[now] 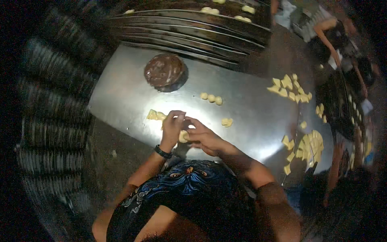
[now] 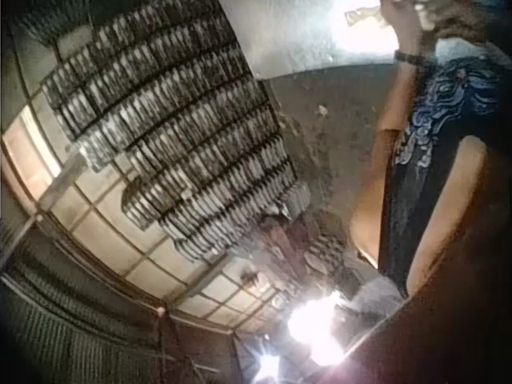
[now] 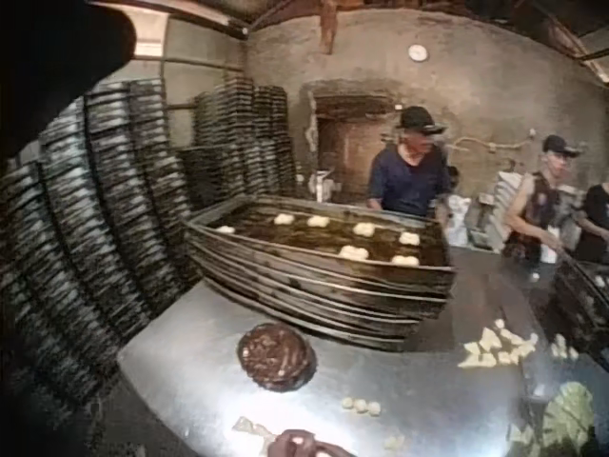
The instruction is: The person fills pieces of dough with chocolate paste, folds and rolls them into dough balls by hand, and carries a baking tray loaded with shaped dough to place it onto another tray.
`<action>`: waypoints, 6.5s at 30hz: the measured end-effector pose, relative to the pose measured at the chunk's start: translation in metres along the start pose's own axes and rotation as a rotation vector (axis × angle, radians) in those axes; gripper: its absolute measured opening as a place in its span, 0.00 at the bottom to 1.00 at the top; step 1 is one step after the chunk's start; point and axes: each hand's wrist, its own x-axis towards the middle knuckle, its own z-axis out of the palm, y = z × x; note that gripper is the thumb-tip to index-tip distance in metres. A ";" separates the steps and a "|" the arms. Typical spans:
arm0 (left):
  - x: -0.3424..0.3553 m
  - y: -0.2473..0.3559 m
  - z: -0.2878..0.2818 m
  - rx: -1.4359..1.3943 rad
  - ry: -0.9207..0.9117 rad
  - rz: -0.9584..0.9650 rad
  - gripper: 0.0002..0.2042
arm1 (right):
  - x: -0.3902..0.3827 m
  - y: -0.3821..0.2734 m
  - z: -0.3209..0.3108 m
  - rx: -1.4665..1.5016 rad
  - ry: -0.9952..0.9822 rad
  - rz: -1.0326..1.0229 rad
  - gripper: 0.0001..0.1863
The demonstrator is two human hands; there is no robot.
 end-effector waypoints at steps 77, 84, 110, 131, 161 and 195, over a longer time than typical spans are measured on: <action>-0.002 -0.052 -0.126 0.319 -0.155 -0.093 0.08 | -0.050 0.078 -0.120 -1.297 1.005 -0.560 0.10; -0.035 -0.056 -0.117 0.667 0.169 -0.043 0.08 | -0.102 0.089 -0.146 -1.724 0.470 -0.462 0.08; 0.016 -0.007 -0.118 -0.224 -0.299 -0.431 0.06 | 0.053 -0.048 -0.163 -0.929 0.748 -0.053 0.27; -0.001 -0.035 -0.018 -0.011 -0.182 -0.201 0.25 | 0.022 -0.006 -0.005 0.212 -0.329 0.288 0.32; 0.075 -0.003 -0.105 -0.669 -0.353 -0.675 0.27 | 0.105 -0.009 0.001 0.645 -0.174 -0.137 0.22; 0.005 0.005 -0.029 -0.071 -0.363 0.141 0.14 | 0.018 0.023 0.012 -0.707 0.735 -0.799 0.04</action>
